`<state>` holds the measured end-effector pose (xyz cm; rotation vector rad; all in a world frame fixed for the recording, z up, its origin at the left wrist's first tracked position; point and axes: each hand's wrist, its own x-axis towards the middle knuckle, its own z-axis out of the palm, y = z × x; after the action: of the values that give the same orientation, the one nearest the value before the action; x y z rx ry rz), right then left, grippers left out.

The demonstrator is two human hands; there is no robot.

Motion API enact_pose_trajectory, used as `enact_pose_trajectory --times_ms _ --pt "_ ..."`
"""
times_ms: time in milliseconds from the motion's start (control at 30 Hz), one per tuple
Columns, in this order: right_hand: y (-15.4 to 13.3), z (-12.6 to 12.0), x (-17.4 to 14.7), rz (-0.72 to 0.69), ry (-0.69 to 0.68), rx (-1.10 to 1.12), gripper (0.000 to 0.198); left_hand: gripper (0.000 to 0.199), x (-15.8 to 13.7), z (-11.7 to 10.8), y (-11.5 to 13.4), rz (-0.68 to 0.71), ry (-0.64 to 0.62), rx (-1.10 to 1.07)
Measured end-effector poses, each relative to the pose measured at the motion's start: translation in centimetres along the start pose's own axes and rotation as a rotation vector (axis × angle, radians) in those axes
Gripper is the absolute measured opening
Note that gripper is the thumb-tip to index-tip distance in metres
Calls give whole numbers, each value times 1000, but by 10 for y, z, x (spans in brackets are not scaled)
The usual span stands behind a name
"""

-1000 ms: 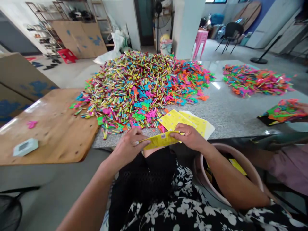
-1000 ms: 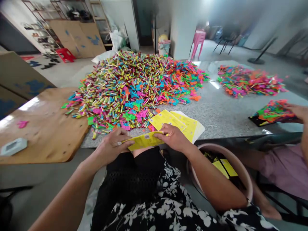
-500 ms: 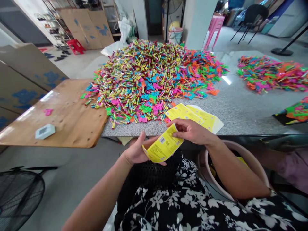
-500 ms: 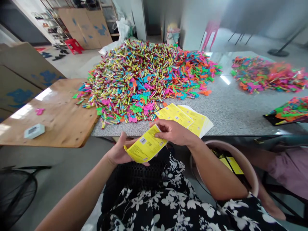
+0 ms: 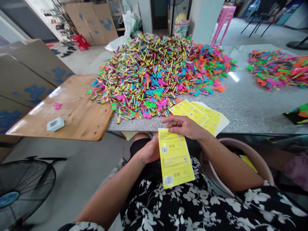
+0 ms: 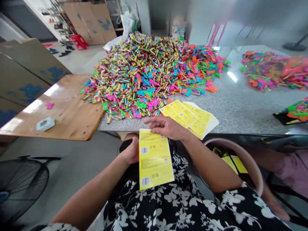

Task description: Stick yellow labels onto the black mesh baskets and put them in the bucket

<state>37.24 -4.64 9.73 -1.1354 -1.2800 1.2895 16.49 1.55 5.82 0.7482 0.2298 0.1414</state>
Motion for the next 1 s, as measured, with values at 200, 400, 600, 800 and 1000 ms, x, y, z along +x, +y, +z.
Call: enact_pose_trajectory --times_ms 200,400,600,800,1000 --pt "9 -13 6 -16 233 -282 31 65 -7 -23 4 111 433 -3" --pt "23 19 -7 -255 694 -755 17 47 -24 -29 9 191 691 -49" --pt "56 74 -17 -132 571 -730 33 42 -26 -17 -9 219 588 -100" --pt "63 68 -14 -63 583 -532 24 38 -27 -16 -12 191 595 -99" --pt "57 73 -22 -114 592 -554 24 41 -27 -14 -15 221 610 -53"
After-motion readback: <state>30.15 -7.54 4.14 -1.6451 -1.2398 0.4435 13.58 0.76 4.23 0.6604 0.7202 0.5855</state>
